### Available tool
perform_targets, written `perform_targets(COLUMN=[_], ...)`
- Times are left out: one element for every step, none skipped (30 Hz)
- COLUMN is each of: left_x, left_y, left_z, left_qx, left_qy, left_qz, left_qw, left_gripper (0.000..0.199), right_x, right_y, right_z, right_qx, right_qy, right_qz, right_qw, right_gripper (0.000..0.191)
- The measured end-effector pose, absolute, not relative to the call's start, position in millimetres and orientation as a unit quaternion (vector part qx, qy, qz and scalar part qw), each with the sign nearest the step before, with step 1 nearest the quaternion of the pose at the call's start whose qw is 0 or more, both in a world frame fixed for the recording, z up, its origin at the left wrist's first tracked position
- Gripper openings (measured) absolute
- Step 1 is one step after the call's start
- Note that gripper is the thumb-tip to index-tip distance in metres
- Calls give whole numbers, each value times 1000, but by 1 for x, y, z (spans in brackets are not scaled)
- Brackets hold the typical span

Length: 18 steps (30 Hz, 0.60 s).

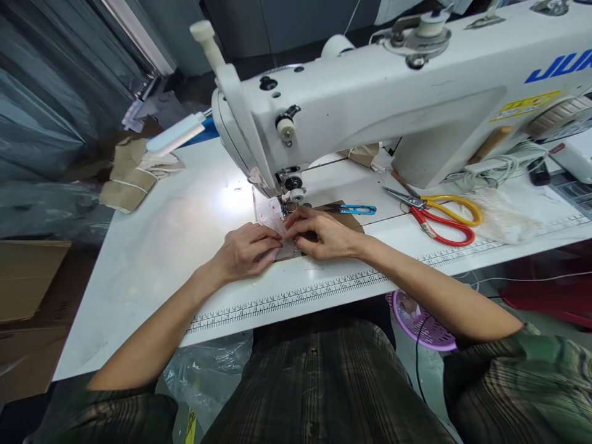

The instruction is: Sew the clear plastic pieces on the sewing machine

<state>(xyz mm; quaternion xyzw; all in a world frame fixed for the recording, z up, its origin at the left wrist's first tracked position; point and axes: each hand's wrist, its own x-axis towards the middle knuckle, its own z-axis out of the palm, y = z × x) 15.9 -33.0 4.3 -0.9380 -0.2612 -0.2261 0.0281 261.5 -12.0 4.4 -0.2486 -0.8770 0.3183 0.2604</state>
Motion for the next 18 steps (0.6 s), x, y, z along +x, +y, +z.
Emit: perform_targets(left_x=[16,16,16,16,15,15,13,12,11,10,9,8,8,8,7,7,6,6], left_y=[-36,-38,-39,-39,-37,-34,-28,-20,-11,-2,6,14,20,24,26,26,26,25], left_z=[7,11,16,21,25,29,31,32,31,29,26,24,23,24,26,29,34,38], left_qx=[-937,-938,-940,-943,-943,-941,-937,-934,-931,-931,-934,-936,-938,-937,-935,-932,-927,-919], left_qy=[-268,-272,-273,-272,-273,-277,-287,-298,-311,-319,-322,-324,-325,-330,-337,-341,-345,-351], left_qz=[-221,-211,-201,-192,-190,-191,-194,-195,-189,-173,-155,-133,-114,-103,-101,-105,-114,-123], left_qw=[36,37,29,11,-10,-26,-34,-34,-29,-25,-23,-26,-32,-38,-46,-62,-90,-132], left_gripper=[20,21,23,26,29,31,30,28,25,23,23,23,22,21,20,19,19,18], right_x=[260,258,256,254,253,252,252,252,253,253,254,254,254,254,254,254,254,254], right_y=[-12,-14,-15,-18,-20,-22,-24,-25,-26,-27,-27,-27,-27,-27,-27,-27,-27,-27], right_z=[3,1,-1,-4,-7,-9,-11,-12,-13,-13,-13,-12,-12,-12,-12,-12,-13,-13], right_qx=[-247,-246,-244,-245,-248,-252,-254,-253,-251,-250,-250,-249,-248,-247,-245,-243,-241,-241], right_qy=[-877,-882,-890,-899,-906,-910,-913,-915,-916,-918,-920,-922,-924,-926,-928,-929,-930,-930], right_qz=[310,294,274,254,237,224,216,212,208,205,200,195,189,184,179,175,173,173], right_qw=[272,275,269,258,248,240,237,234,232,230,226,222,219,217,215,215,216,216], right_gripper=[33,34,35,35,35,35,35,36,37,37,37,37,37,37,37,37,37,37])
